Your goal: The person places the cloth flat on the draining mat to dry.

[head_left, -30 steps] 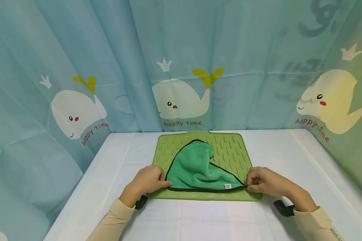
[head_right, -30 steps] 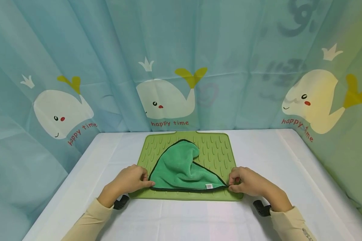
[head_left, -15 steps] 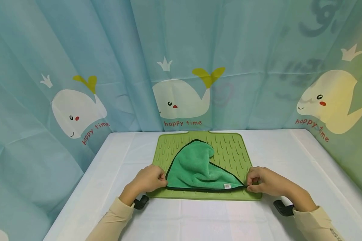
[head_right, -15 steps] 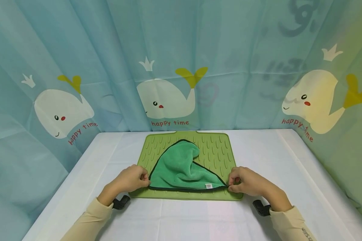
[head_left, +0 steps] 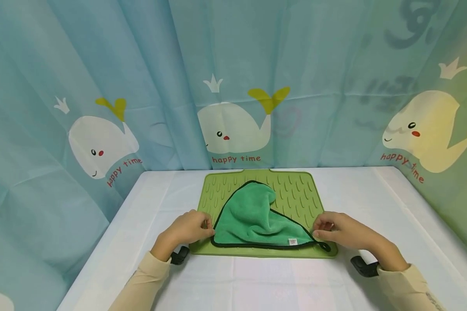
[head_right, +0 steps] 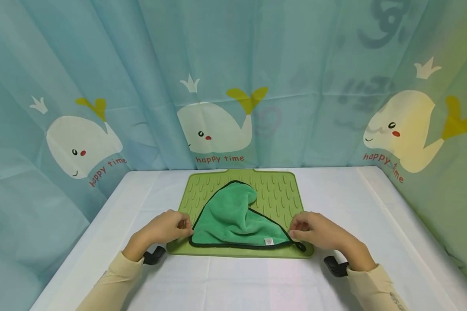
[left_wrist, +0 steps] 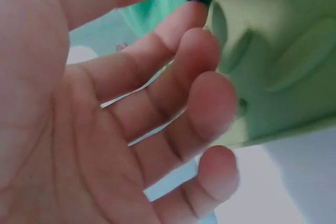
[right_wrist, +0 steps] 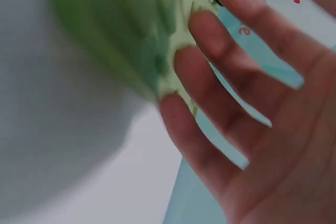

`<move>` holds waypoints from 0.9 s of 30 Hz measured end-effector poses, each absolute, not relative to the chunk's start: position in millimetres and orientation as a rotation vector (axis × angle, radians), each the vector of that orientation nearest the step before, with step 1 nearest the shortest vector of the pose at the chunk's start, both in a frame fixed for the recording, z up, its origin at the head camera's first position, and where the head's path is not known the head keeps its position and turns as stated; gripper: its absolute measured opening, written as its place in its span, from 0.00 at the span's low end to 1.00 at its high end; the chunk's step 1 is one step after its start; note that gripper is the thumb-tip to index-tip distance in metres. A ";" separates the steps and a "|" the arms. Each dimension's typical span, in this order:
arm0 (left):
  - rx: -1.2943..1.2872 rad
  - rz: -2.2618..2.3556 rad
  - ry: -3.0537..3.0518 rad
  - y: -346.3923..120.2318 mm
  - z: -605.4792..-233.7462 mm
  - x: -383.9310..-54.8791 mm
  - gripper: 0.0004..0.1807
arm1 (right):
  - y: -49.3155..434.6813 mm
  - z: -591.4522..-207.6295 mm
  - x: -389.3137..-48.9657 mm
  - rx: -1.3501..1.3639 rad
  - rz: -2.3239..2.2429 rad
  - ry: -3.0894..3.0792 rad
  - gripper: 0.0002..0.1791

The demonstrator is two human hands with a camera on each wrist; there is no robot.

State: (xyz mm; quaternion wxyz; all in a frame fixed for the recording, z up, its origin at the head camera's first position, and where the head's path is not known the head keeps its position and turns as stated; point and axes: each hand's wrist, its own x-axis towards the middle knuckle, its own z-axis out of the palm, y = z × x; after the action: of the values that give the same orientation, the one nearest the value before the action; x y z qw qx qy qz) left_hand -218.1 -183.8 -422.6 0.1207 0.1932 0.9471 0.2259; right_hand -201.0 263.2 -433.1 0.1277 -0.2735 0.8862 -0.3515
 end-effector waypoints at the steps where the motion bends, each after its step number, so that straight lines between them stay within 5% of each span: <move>1: 0.551 0.665 2.781 -182.8 -421.6 -220.7 0.08 | 261.4 -430.9 -202.0 -0.805 -1.025 2.616 0.07; 21: 0.481 0.610 2.835 -133.5 -435.7 -316.1 0.10 | 161.2 -428.3 -277.7 -0.796 -0.767 2.592 0.06; 27: 0.471 0.711 2.800 -125.8 -438.1 -327.1 0.27 | 147.0 -428.6 -289.5 -0.778 -0.661 2.667 0.04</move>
State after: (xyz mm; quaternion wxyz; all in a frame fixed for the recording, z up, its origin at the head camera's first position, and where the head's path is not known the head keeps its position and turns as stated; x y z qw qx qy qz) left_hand -327.1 -125.8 -438.1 0.1071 0.1601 0.9511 0.2416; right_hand -289.5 147.0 -428.6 0.1422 -0.2698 0.9244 -0.2292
